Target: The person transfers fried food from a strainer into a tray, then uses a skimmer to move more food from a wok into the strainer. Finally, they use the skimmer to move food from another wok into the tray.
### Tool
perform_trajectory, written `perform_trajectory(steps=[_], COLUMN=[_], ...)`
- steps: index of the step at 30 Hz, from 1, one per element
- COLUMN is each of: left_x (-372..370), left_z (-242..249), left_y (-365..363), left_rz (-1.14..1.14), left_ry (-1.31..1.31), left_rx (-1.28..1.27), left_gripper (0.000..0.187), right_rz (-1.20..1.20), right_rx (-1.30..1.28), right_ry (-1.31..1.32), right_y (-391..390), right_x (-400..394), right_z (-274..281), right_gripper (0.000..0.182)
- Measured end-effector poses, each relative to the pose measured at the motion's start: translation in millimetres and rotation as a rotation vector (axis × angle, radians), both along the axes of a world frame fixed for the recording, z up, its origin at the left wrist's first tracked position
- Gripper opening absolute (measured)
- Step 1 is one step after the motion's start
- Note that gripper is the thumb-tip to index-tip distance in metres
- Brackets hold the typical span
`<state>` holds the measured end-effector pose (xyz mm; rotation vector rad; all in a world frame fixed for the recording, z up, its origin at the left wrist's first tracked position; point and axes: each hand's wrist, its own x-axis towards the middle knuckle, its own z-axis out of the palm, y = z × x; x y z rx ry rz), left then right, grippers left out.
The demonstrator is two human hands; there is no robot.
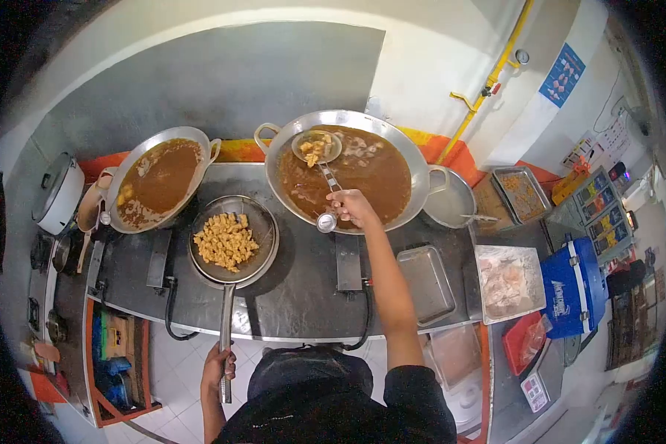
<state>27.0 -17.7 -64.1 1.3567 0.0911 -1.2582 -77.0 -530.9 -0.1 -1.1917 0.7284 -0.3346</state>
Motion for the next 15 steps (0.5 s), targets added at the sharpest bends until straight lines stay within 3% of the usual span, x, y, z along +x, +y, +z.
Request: perform_trajectory(steps=[11, 15], left_x=[-1.4, -1.2], left_z=[21.8, 34.2], left_y=[-10.9, -10.3], left_rz=[0.019, 0.02], left_ry=[0.008, 0.011], left_rx=[0.014, 0.02], left_gripper=[0.016, 0.019], right_rz=[0.138, 0.256], right_rx=[-0.113, -0.277], right_ry=[0.212, 0.279], right_y=[82.4, 139.2], right_x=[-44.7, -39.3], right_z=[91.9, 66.0], right_gripper=[0.017, 0.024])
